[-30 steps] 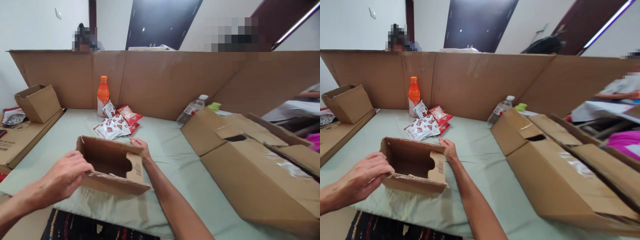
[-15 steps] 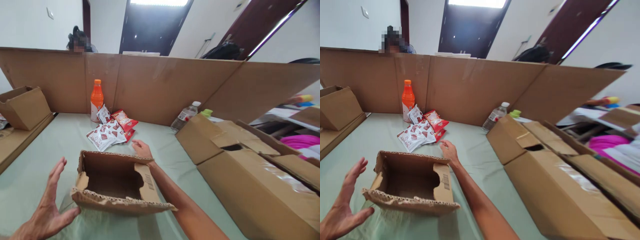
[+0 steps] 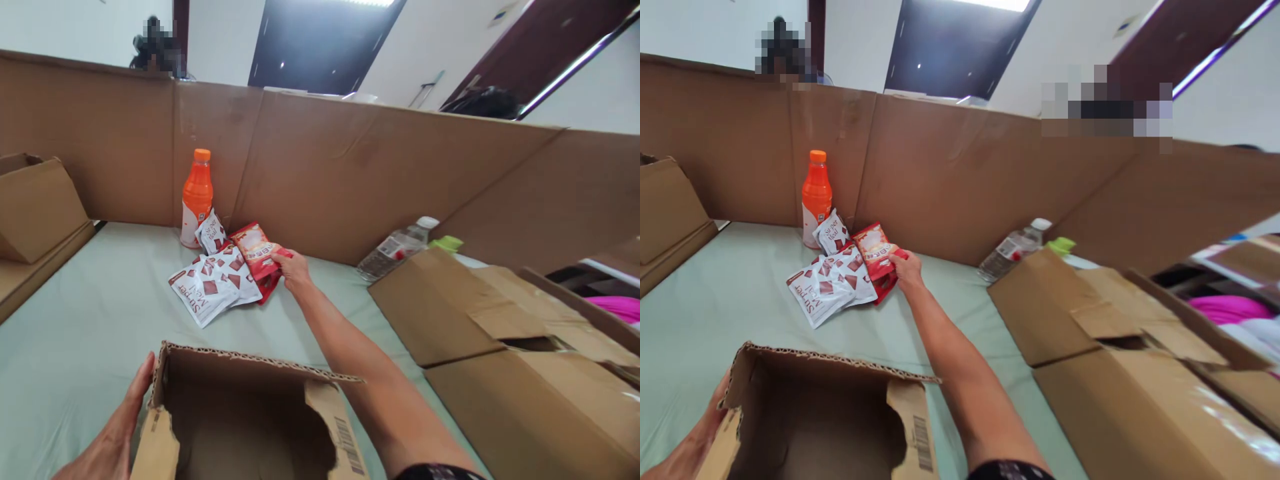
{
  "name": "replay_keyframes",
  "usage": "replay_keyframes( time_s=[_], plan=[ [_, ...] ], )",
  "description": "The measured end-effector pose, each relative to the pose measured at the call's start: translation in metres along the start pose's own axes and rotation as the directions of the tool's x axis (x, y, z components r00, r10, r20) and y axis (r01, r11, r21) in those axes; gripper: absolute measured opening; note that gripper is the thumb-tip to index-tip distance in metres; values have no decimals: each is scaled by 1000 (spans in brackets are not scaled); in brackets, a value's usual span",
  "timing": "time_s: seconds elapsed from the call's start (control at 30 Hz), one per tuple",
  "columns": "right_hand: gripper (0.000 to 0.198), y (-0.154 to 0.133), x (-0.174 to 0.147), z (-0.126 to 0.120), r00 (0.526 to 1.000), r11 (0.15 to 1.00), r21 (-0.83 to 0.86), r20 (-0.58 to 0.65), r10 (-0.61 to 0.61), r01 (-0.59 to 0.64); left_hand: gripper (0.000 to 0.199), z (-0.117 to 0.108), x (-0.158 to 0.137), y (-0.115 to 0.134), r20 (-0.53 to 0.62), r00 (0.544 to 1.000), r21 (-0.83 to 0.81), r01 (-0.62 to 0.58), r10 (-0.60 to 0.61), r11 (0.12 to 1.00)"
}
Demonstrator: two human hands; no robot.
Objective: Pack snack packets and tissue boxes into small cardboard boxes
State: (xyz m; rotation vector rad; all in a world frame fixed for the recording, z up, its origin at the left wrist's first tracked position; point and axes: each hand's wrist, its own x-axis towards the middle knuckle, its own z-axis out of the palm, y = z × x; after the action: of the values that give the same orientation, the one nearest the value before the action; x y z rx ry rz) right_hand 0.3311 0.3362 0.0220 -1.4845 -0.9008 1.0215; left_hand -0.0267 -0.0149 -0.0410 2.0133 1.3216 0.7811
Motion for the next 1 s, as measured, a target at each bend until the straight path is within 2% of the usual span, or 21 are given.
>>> replay_keyframes(
  time_s=[0.1, 0.2, 0.27, 0.37, 0.47, 0.53, 0.6, 0.7, 0.77, 0.87, 0.93, 1.0],
  plan=[
    [36, -5, -29, -42, 1000, 999, 47, 13, -20, 19, 148, -12, -5, -5, -5, 1000, -23, -5, 5, 1000],
    [46, 0, -85, -111, 998, 998, 59, 61, -8, 5, 137, -27, -4, -5, -54, 998, -42, -24, 22, 999],
    [50, 9, -130, -162, 993, 998, 17, 108, 51, -53, 124, -34, -1, 0, -57, 998, -60, -39, 36, 997],
    [54, 23, -185, -227, 959, 966, -220, 218, 182, -133, 109, -43, 7, 13, -64, 996, -78, -59, 54, 995],
    [62, 23, -205, -262, 958, 873, -486, 233, 169, -36, 105, -48, 22, 27, -85, 993, -81, -95, 88, 992],
    [69, 20, -200, -265, 970, 823, -568, 207, 124, 16, 110, -50, 33, 36, -107, 990, -68, -95, 87, 993],
    [76, 19, -189, -253, 967, 795, -606, 209, 146, 11, 117, -50, 40, 45, -117, 991, -46, -65, 59, 997],
    [74, 23, -181, -225, 933, 802, -596, 270, 240, -34, 119, -54, 33, 55, -98, 994, 26, -48, 50, 999],
    [68, 28, -185, -210, 900, 833, -552, 340, 273, -45, 115, -62, 20, 64, -116, 989, 60, -86, 92, 994],
    [61, 31, -198, -206, 892, 871, -491, 382, 242, -26, 110, -79, 3, 94, -179, 965, 106, -172, 189, 979],
    [56, 25, -208, -213, 924, 877, -481, 341, 175, 12, 103, -90, 3, 123, -174, 933, 204, -279, 316, 938],
    [50, 8, -219, -220, 973, 880, -463, 233, 9, 103, 90, -99, 13, 151, -101, 870, 339, -426, 482, 839]
  ],
)
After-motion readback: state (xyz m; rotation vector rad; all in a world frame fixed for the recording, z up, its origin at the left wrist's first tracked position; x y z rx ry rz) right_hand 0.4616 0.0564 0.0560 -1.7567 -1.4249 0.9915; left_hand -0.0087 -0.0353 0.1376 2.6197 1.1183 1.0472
